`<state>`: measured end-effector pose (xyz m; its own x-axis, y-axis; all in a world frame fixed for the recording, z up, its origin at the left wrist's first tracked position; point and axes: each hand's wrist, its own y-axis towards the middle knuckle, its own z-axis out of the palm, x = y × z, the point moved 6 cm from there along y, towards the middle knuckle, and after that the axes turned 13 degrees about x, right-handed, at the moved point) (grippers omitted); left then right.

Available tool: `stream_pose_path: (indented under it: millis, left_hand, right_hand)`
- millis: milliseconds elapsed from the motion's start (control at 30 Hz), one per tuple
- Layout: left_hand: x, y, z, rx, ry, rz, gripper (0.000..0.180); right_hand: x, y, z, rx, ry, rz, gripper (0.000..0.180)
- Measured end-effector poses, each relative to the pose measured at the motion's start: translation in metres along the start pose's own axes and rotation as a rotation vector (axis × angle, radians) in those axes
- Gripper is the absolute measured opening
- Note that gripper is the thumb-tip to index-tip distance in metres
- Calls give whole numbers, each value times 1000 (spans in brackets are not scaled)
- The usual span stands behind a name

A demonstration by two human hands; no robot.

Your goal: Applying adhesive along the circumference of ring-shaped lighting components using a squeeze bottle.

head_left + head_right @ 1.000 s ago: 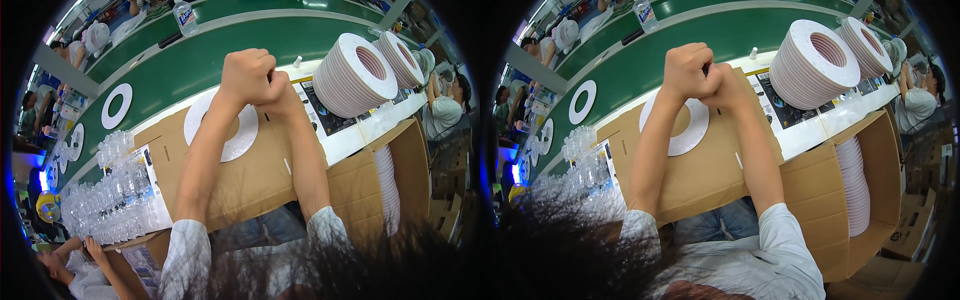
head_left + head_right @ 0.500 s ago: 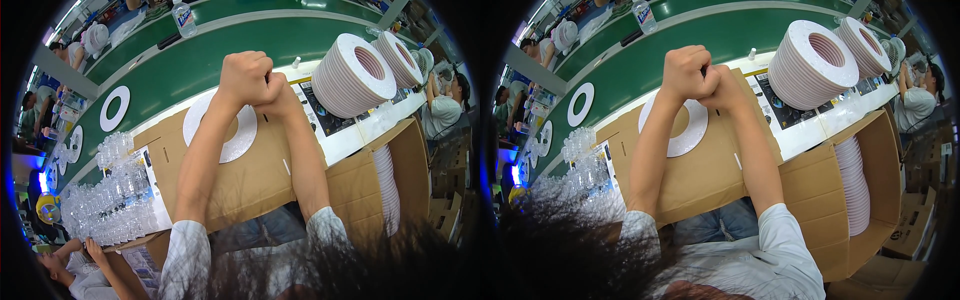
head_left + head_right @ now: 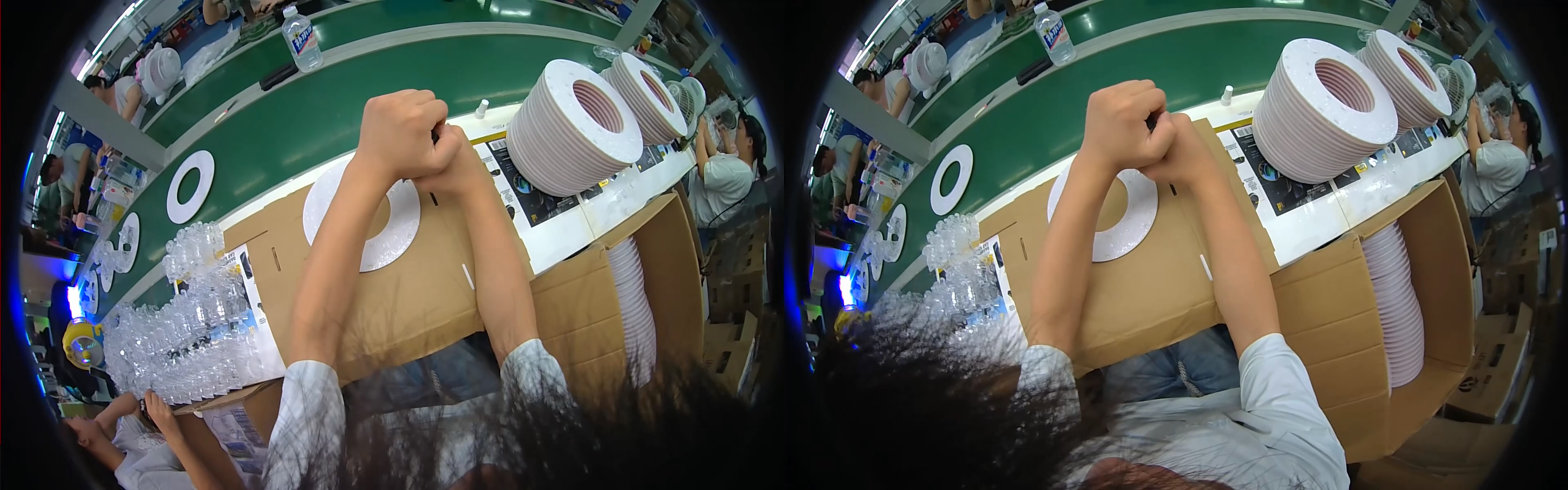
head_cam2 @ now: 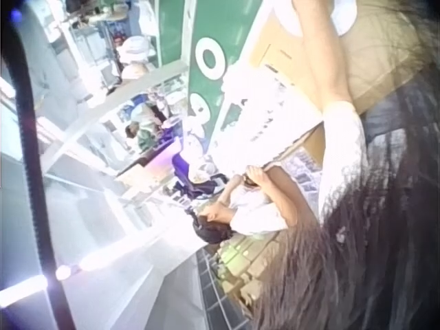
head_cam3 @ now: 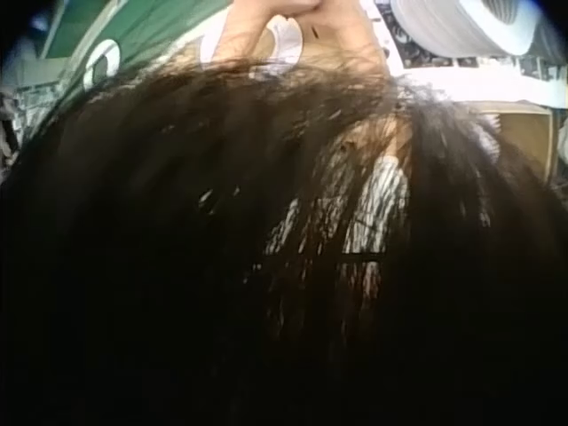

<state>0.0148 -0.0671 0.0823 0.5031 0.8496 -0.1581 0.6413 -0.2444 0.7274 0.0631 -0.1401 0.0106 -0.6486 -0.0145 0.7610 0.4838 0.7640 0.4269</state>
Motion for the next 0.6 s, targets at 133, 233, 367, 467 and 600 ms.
stream_pose_path:
  millis: [133, 233, 367, 467, 600]
  left_hand:
    - [7, 5, -21, 188, -67, -124, 22]
    - [21, -5, -47, 207, -8, -316, 31]
    - [89, -91, -43, 906, 326, -894, 58]
    - [101, -130, -37, 1099, 342, -1053, 64]
    - [103, -116, -26, 1133, 222, -995, 58]
  right_hand:
    - [4, 0, -4, -90, -59, -14, 21]
    - [-15, -4, -13, -237, 159, 0, 21]
    - [-28, -3, -12, -490, 703, -34, 20]
    - [-46, 0, -16, -494, 1035, -121, 32]
    - [-68, -4, -24, -546, 1235, -100, 33]
